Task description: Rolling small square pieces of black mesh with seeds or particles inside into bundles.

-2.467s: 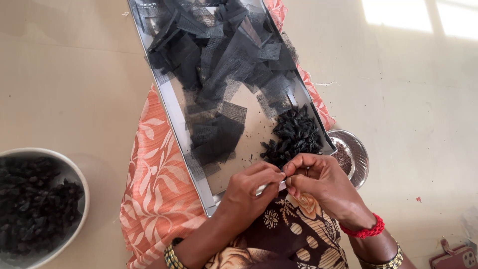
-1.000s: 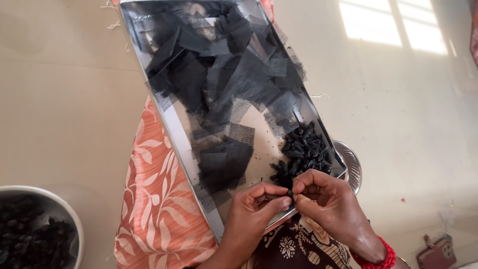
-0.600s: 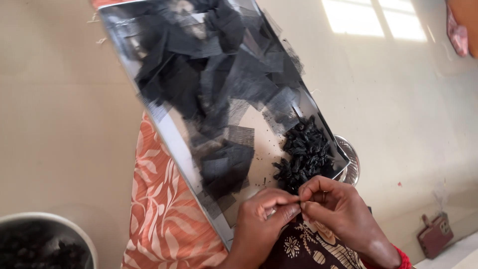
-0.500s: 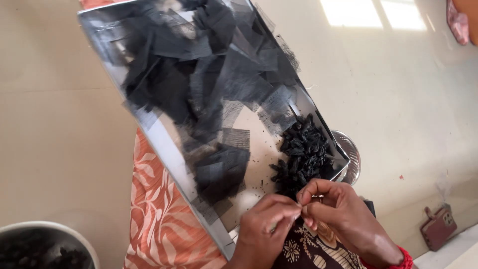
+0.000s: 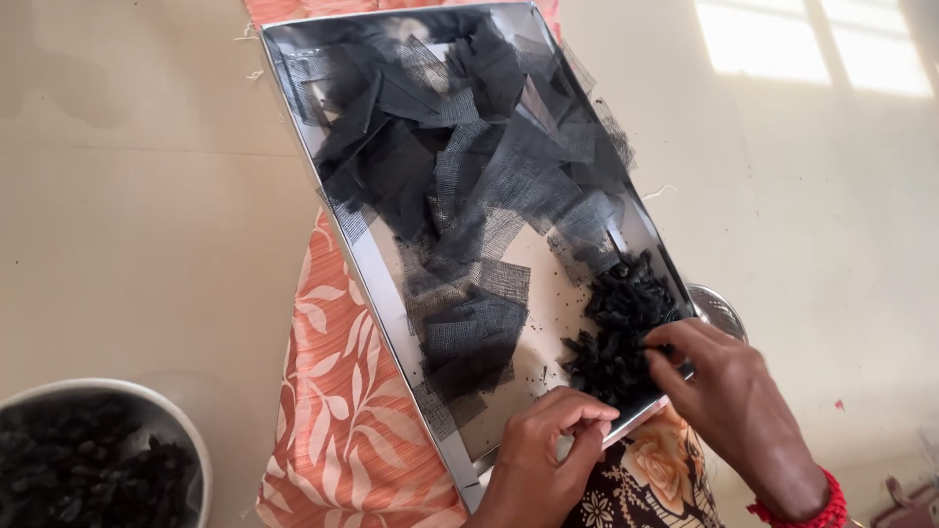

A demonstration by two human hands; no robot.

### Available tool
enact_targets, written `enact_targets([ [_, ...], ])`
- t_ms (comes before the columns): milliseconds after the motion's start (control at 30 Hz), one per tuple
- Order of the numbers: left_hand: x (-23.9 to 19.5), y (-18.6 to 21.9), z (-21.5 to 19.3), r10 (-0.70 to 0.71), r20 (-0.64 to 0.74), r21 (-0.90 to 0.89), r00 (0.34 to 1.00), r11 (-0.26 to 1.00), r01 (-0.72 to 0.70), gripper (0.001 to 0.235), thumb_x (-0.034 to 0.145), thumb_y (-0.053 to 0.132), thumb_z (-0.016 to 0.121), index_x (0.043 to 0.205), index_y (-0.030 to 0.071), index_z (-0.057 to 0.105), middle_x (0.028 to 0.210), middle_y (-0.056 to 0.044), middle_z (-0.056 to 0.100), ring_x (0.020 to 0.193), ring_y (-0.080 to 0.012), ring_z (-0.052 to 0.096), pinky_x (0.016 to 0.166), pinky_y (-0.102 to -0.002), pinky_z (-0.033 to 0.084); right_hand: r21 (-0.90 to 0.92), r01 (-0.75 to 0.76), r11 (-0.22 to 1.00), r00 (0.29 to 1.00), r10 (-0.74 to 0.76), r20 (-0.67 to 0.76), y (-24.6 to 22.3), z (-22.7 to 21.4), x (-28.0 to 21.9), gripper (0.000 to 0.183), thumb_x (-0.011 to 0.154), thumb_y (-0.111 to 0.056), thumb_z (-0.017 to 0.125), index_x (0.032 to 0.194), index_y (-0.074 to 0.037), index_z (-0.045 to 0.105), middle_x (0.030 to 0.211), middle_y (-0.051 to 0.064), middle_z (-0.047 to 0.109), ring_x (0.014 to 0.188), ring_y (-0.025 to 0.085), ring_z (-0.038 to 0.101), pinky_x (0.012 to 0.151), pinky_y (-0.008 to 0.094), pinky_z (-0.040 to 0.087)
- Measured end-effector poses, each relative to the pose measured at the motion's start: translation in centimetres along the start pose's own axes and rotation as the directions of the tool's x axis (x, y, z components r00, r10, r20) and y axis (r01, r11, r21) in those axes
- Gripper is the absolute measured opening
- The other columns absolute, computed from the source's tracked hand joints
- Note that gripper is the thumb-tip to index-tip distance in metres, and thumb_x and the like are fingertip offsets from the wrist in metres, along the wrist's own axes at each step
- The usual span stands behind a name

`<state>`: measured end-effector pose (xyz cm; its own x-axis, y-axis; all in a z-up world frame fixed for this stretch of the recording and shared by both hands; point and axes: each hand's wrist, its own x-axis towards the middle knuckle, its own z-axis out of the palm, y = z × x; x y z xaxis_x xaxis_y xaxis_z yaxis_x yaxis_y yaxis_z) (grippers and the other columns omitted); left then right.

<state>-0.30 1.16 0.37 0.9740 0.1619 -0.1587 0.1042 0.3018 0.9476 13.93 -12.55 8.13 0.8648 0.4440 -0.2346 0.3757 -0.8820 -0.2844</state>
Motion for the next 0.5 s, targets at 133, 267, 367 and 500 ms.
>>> enact_targets([
  [133, 0.1, -0.2, 0.2, -0.054, -0.009, -0.010, 0.998, 0.999, 0.054, 0.013, 0.097, 0.007, 0.065, 0.103, -0.002, 0.072, 0.092, -0.012, 0.071, 0.075, -0.0162, 0.075, 0.065, -0.030, 0.058, 0.037, 0.208, 0.977, 0.970, -0.201, -0.139, -1.9, -0.6, 1.0, 0.019, 0.083, -0.010, 0.074, 0.100, -0.002, 0.074, 0.099, 0.011, 0.076, 0.084, 0.022, 0.075, 0.071, 0.036, 0.059],
  [267, 0.1, -1.0, 0.4, -0.081, 0.000, -0.017, 0.997, 0.997, 0.081, 0.013, 0.097, 0.008, 0.066, 0.104, -0.001, 0.073, 0.094, -0.008, 0.071, 0.078, -0.0142, 0.074, 0.066, -0.030, 0.059, 0.155, 0.469, 0.870, 0.874, -0.430, -0.228, -4.3, 0.6, 3.8, 0.022, 0.090, -0.012, 0.069, 0.110, -0.003, 0.072, 0.108, 0.012, 0.074, 0.094, 0.024, 0.075, 0.080, 0.036, 0.060],
  [367, 0.8, -1.7, 0.3, -0.202, 0.020, -0.041, 0.979, 0.978, 0.203, 0.015, 0.097, 0.009, 0.066, 0.105, -0.001, 0.073, 0.097, -0.006, 0.071, 0.083, -0.0119, 0.073, 0.067, -0.028, 0.057, 0.315, 0.390, 0.865, 0.916, -0.400, -0.037, -6.3, 1.1, 6.8, 0.028, 0.090, -0.015, 0.070, 0.114, -0.002, 0.070, 0.105, 0.012, 0.072, 0.085, 0.025, 0.075, 0.073, 0.036, 0.060],
  [500, 1.0, -1.9, 0.3, -0.320, 0.043, -0.079, 0.947, 0.943, 0.322, 0.019, 0.098, 0.011, 0.062, 0.109, -0.001, 0.072, 0.095, -0.006, 0.075, 0.086, -0.0085, 0.072, 0.068, -0.024, 0.054, 0.296, 0.513, 0.806, 0.851, -0.523, -0.049, -6.0, 3.9, 9.4, 0.031, 0.086, -0.018, 0.077, 0.106, 0.003, 0.068, 0.100, 0.017, 0.067, 0.092, 0.029, 0.073, 0.075, 0.039, 0.057],
])
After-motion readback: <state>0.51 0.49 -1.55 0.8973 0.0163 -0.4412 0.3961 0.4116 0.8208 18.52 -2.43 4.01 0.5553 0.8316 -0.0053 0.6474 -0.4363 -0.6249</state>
